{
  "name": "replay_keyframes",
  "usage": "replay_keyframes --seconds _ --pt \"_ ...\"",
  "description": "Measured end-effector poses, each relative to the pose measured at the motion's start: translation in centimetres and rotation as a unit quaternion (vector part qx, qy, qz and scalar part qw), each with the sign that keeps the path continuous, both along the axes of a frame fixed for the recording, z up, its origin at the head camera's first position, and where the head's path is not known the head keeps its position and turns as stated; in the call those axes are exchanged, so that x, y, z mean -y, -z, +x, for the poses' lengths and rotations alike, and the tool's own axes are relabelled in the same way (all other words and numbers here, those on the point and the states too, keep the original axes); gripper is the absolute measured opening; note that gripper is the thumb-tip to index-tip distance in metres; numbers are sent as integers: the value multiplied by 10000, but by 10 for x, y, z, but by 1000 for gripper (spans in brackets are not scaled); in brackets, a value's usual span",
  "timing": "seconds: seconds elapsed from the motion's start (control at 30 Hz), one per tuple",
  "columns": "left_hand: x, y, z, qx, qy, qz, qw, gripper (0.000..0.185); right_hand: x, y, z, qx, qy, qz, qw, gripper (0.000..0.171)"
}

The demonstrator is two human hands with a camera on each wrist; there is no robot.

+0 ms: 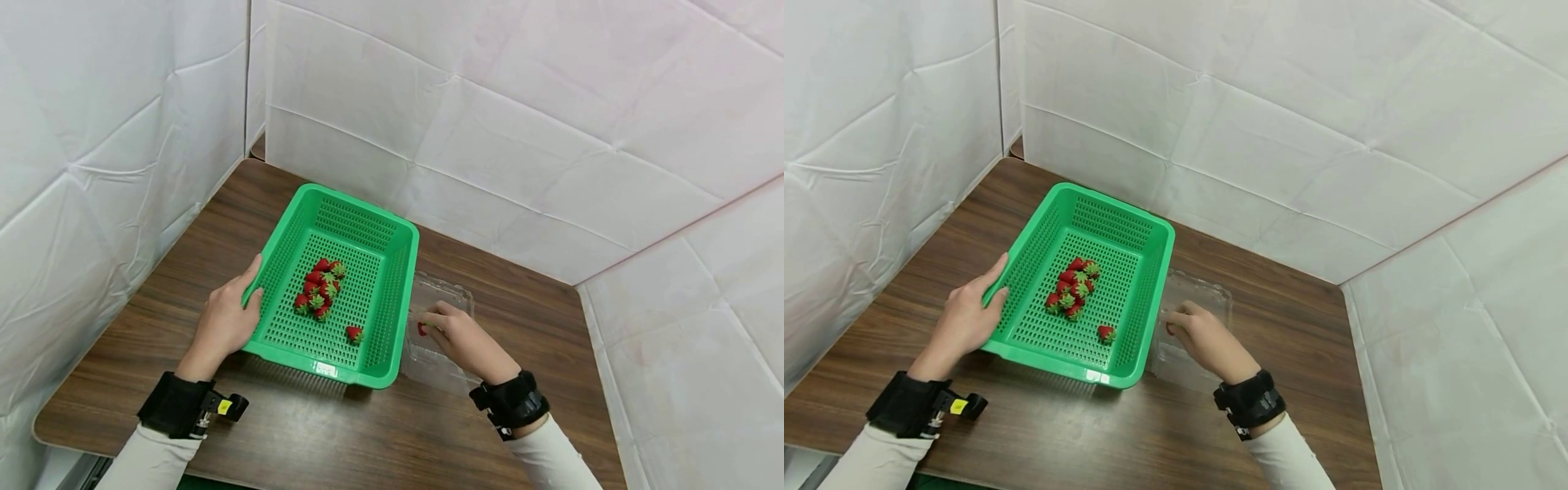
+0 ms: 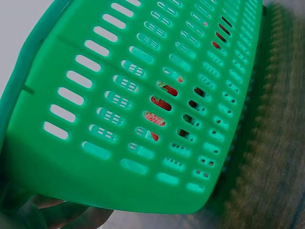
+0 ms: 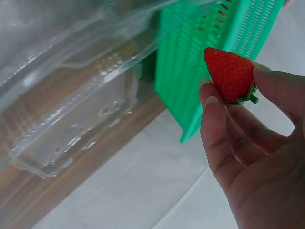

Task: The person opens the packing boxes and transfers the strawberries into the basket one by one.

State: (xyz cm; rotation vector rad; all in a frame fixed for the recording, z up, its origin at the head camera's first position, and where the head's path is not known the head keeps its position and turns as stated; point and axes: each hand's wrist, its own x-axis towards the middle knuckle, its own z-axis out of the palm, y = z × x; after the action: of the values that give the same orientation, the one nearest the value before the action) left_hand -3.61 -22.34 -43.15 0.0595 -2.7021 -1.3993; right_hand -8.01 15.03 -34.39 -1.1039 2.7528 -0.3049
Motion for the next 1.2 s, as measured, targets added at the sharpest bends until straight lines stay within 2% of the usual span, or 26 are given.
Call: replay_keyframes --seconds 0.17,0.43,0.73,1.03,1.2 --pt "0 0 0 -8 -14 14 10000 61 8 -5 -2 -63 -214 -288 9993 25" --pt "0 1 0 -68 -30 29 10000 61 20 -11 -2 22 -86 -395 9992 20" --pt "0 0 0 -42 -32 16 10000 61 41 -15 -5 5 -260 -656 9975 19" --pt "0 0 0 1 -41 8 10000 60 64 -16 -9 -150 -615 -714 9954 20" --pt "1 -1 0 15 -21 12 10000 60 74 -16 -11 -325 -726 -548 9953 21"
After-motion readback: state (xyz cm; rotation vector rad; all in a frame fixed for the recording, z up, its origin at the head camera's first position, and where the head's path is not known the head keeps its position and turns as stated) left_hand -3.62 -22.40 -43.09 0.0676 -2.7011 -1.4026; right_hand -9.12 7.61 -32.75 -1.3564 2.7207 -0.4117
